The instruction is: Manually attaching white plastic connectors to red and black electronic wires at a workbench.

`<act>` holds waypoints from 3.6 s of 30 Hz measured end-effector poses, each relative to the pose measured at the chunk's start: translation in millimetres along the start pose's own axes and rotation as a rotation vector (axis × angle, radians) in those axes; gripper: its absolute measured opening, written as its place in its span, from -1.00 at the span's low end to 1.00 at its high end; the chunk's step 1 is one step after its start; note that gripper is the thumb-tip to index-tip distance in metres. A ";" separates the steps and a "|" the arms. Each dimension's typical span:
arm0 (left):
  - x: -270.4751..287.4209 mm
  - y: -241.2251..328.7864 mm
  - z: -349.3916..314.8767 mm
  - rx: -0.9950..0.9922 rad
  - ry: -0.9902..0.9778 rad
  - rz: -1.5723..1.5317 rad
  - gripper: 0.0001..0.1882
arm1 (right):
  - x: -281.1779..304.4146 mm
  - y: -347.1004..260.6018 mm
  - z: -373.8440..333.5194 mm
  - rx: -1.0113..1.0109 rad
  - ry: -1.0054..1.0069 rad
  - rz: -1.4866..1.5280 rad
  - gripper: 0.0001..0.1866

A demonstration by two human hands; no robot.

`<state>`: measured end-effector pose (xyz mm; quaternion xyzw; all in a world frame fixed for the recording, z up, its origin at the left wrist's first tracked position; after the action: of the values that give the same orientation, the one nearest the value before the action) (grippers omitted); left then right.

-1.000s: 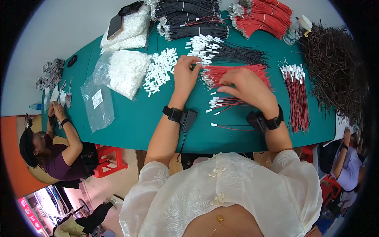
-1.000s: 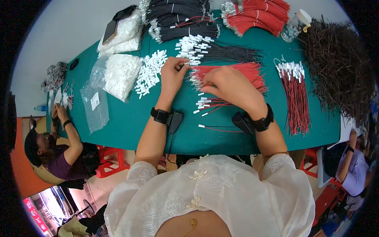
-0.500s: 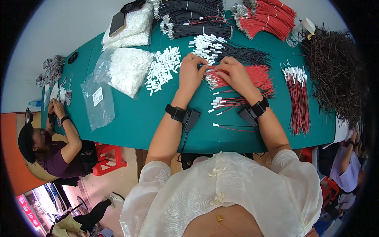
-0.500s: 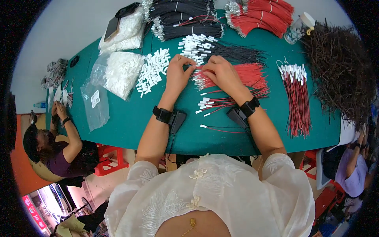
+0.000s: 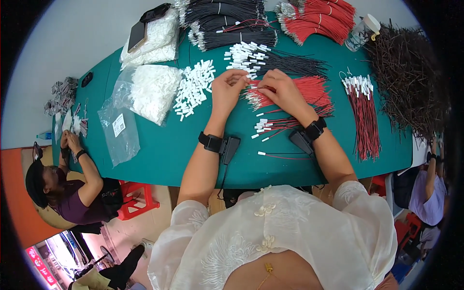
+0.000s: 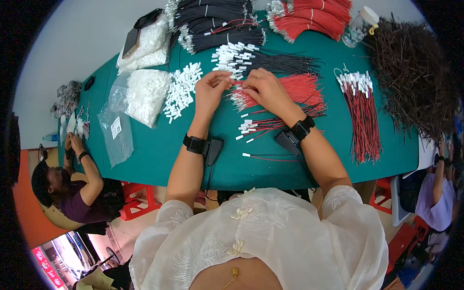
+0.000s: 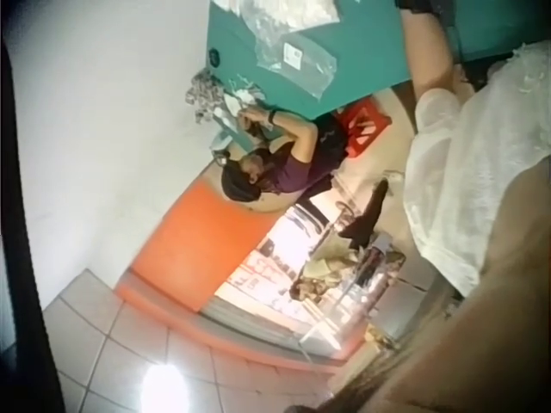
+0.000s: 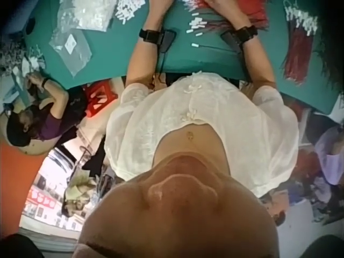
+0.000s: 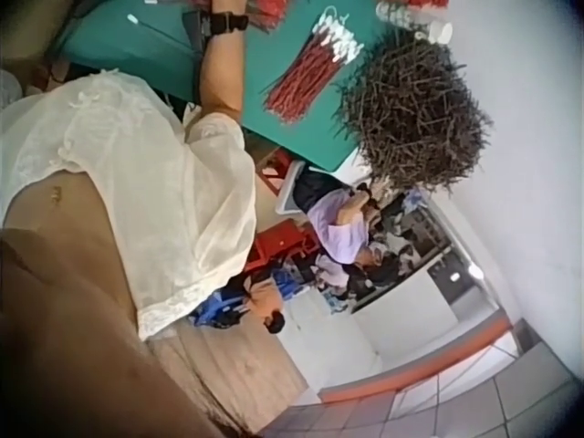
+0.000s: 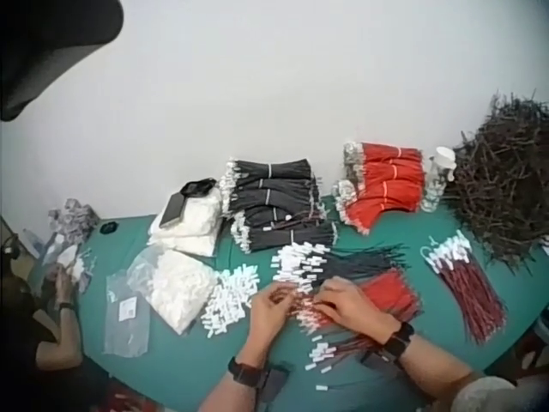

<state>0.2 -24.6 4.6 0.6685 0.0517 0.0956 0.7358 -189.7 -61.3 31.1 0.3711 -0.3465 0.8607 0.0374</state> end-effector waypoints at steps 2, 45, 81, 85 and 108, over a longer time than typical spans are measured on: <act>-0.1 -1.3 0.0 0.014 -0.011 -0.056 -0.85 | 0.4 0.6 -0.3 0.037 0.009 0.008 -0.91; -3.3 -1.2 -1.6 0.126 -0.128 -0.277 -0.79 | 9.4 -6.9 -0.9 -0.015 0.279 0.048 -0.90; -7.3 -4.8 -5.6 0.176 -0.130 -0.333 -0.81 | 2.4 -10.1 -0.8 0.020 0.248 0.037 -0.94; -7.8 -4.6 -6.2 0.169 -0.121 -0.295 -0.81 | 1.1 -11.2 -1.0 0.040 0.260 0.015 -0.94; -9.0 -0.1 -7.6 0.164 -0.124 -0.321 -0.82 | 1.8 -16.0 0.9 0.065 0.266 0.018 -0.94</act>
<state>-10.1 -19.1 3.2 0.7141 0.1198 -0.0690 0.6863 -185.2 -50.1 41.9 0.2515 -0.3138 0.9134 0.0635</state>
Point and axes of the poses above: each hand's wrist, its own z-axis towards the middle knuckle, its own x-axis out of the back of the hand, y = z × x, the point moved 2 cm from there along z, towards the middle knuckle, and after that the axes turned 1 degree about y, right-handed, at the moved point
